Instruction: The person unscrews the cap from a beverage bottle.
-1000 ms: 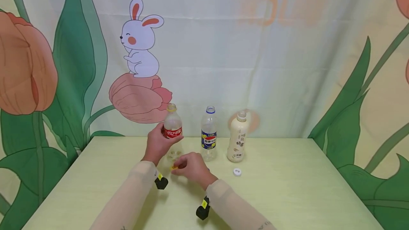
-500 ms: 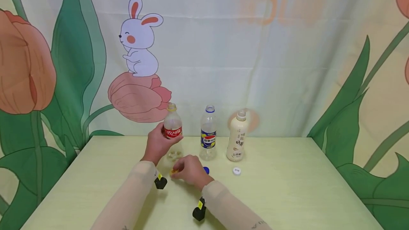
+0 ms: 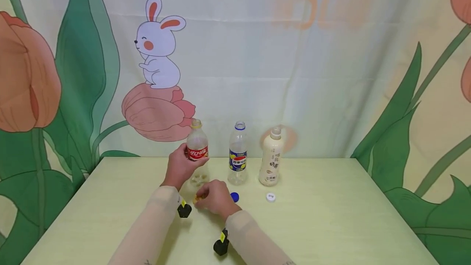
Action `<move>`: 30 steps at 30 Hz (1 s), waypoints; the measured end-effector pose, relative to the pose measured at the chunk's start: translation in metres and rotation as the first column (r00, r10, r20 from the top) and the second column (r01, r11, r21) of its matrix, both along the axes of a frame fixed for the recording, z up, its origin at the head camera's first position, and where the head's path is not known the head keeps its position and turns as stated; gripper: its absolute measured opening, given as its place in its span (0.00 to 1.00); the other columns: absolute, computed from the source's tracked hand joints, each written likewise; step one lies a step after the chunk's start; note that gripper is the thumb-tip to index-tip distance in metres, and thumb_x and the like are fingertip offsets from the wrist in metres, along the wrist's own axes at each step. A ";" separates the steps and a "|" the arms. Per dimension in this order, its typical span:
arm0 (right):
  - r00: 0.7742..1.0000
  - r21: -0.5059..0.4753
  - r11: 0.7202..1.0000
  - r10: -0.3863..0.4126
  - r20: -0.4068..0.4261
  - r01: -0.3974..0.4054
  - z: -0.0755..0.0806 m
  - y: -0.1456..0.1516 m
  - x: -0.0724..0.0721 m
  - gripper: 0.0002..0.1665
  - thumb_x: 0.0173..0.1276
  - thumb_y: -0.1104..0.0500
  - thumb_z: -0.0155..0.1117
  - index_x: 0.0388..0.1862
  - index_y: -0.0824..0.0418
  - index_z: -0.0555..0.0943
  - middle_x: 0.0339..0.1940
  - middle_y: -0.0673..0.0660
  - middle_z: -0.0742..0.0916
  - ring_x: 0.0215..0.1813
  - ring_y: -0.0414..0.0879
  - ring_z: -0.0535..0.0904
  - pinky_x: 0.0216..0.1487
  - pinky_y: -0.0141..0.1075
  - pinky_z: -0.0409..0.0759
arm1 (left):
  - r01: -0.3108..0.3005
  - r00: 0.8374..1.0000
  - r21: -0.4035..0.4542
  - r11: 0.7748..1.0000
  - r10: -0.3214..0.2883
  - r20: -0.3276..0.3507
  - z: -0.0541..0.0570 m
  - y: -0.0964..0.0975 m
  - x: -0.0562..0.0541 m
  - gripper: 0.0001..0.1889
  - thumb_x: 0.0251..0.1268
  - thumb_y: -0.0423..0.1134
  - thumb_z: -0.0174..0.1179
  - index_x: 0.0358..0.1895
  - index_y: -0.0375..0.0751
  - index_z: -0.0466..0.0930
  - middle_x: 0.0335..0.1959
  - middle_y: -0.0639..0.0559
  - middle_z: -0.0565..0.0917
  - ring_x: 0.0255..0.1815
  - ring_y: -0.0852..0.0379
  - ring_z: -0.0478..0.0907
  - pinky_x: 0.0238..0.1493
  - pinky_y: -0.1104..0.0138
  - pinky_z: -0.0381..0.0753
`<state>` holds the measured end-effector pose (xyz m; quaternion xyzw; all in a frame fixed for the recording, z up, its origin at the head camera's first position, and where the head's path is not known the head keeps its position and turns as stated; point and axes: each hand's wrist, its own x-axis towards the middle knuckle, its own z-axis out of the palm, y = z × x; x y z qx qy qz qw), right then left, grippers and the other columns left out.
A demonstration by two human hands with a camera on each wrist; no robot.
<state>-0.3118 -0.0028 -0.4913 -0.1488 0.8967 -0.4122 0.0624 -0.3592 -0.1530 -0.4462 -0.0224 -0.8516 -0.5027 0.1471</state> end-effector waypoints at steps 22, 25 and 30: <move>1.000 -0.041 0.999 0.002 0.006 -0.001 -0.007 0.004 -0.002 0.11 0.54 0.58 0.84 0.36 0.54 0.91 0.31 0.43 0.89 0.36 0.36 0.79 0.41 0.30 0.81 | 0.005 1.000 0.006 1.000 -0.005 -0.019 -0.005 0.001 0.000 0.34 0.54 0.47 0.79 0.60 0.36 0.76 0.55 0.39 0.86 0.54 0.42 0.85 0.59 0.49 0.85; 1.000 -0.035 0.999 0.000 -0.007 -0.001 -0.007 0.004 -0.002 0.11 0.53 0.59 0.84 0.36 0.54 0.91 0.30 0.43 0.89 0.35 0.35 0.79 0.40 0.30 0.81 | 0.010 1.000 0.002 1.000 -0.010 -0.009 -0.006 0.002 0.000 0.34 0.54 0.48 0.79 0.60 0.36 0.76 0.55 0.39 0.86 0.54 0.43 0.85 0.59 0.49 0.85; 0.999 -0.018 1.000 0.005 -0.033 -0.005 -0.006 0.004 -0.002 0.12 0.53 0.58 0.84 0.37 0.54 0.92 0.31 0.43 0.90 0.35 0.34 0.79 0.40 0.29 0.81 | 0.004 1.000 0.002 1.000 -0.004 -0.001 -0.005 0.001 0.000 0.34 0.52 0.49 0.79 0.59 0.37 0.77 0.53 0.40 0.87 0.53 0.44 0.85 0.57 0.51 0.85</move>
